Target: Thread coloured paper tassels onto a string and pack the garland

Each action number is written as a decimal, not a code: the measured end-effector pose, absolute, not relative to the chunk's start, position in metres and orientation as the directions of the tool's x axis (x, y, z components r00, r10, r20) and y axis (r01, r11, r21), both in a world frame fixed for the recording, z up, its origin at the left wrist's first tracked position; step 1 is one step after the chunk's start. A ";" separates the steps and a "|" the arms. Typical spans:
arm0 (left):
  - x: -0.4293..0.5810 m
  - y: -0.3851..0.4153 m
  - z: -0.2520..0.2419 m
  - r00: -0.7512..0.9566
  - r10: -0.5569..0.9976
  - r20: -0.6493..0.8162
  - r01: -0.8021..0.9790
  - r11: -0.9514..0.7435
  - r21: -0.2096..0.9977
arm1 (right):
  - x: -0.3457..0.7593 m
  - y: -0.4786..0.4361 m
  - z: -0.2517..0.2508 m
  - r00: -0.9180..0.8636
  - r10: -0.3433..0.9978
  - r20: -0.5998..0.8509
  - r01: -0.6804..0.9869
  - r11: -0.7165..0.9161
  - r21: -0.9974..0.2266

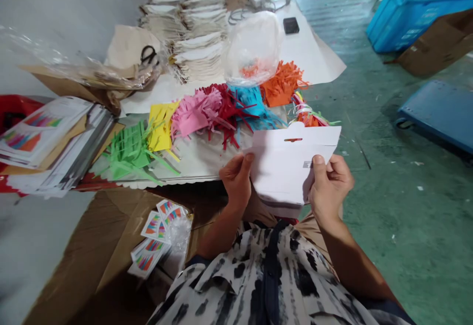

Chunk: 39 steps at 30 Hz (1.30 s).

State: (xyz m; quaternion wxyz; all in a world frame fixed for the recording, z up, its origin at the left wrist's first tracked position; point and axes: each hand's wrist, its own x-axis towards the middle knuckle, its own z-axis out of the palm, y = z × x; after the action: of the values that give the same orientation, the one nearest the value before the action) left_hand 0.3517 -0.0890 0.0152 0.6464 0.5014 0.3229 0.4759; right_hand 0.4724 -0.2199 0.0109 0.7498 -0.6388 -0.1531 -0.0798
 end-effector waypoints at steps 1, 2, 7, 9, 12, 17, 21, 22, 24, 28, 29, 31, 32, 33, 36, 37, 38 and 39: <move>0.355 -0.087 0.014 0.347 0.937 0.020 -0.313 0.096 0.945 | 0.473 -0.220 0.009 0.940 0.083 0.330 0.314 0.164 -0.935; 0.358 -0.083 0.012 0.367 0.930 -0.016 -0.332 0.147 0.932 | 0.473 -0.221 0.008 0.942 0.090 0.324 0.309 0.154 -0.939; 0.359 -0.074 -0.001 0.522 0.851 -0.059 -0.293 0.244 0.925 | 0.479 -0.216 0.004 0.965 0.113 0.238 0.222 0.138 -0.965; 0.352 -0.078 -0.006 0.596 0.802 -0.045 -0.216 0.214 0.953 | 0.482 -0.212 0.006 0.972 0.080 0.223 0.206 0.175 -0.963; 0.343 -0.088 -0.016 0.590 0.806 -0.045 -0.089 0.120 0.989 | 0.485 -0.208 0.006 0.971 0.078 0.225 0.208 0.183 -0.961; 0.338 -0.088 -0.026 0.559 0.826 -0.075 -0.057 0.128 0.990 | 0.487 -0.204 -0.002 0.973 0.126 0.194 0.163 0.220 -0.962; 0.338 -0.076 -0.015 0.633 0.772 -0.059 -0.076 0.138 0.988 | 0.487 -0.205 -0.006 0.970 0.136 0.204 0.173 0.210 -0.962; 0.338 -0.074 -0.010 0.625 0.780 -0.026 -0.103 0.116 0.988 | 0.485 -0.206 -0.006 0.967 0.150 0.208 0.177 0.198 -0.964; 0.339 -0.070 -0.002 0.569 0.822 0.024 -0.133 0.063 0.989 | 0.482 -0.208 -0.005 0.959 0.197 0.203 0.172 0.163 -0.972; 0.342 -0.073 0.000 0.407 0.911 0.065 -0.084 -0.033 0.996 | 0.475 -0.210 0.001 0.935 0.282 0.216 0.205 0.068 -0.976; 0.343 -0.075 -0.003 0.382 0.922 0.070 -0.082 -0.042 0.996 | 0.474 -0.210 0.003 0.920 0.311 0.239 0.232 0.058 -0.971; 0.344 -0.080 -0.009 0.380 0.923 0.057 -0.095 -0.022 0.995 | 0.473 -0.209 0.006 0.883 0.365 0.296 0.300 0.047 -0.953; 0.344 -0.083 -0.012 0.397 0.917 0.034 -0.112 0.012 0.994 | 0.472 -0.209 0.008 0.866 0.382 0.323 0.333 0.042 -0.942; 0.344 -0.085 -0.014 0.418 0.909 0.004 -0.132 0.056 0.990 | 0.471 -0.209 0.008 0.855 0.387 0.346 0.361 0.036 -0.932; 0.345 -0.092 -0.014 0.447 0.894 -0.037 -0.190 0.136 0.972 | 0.468 -0.210 0.010 0.855 0.361 0.372 0.396 0.006 -0.918; 0.346 -0.093 -0.013 0.433 0.901 -0.021 -0.206 0.122 0.971 | 0.466 -0.211 0.010 0.863 0.338 0.376 0.397 0.008 -0.918; 0.347 -0.095 -0.011 0.406 0.914 0.005 -0.225 0.095 0.970 | 0.465 -0.211 0.011 0.870 0.314 0.381 0.396 0.018 -0.918; 0.348 -0.096 -0.010 0.371 0.928 0.036 -0.252 0.064 0.966 | 0.464 -0.211 0.011 0.877 0.289 0.384 0.392 0.035 -0.919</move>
State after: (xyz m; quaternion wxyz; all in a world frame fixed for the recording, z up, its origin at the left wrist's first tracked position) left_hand 0.3481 -0.0959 -0.0098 0.6504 0.5124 0.3299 0.4535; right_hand 0.4636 -0.2106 0.0115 0.6761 -0.6937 -0.2455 -0.0379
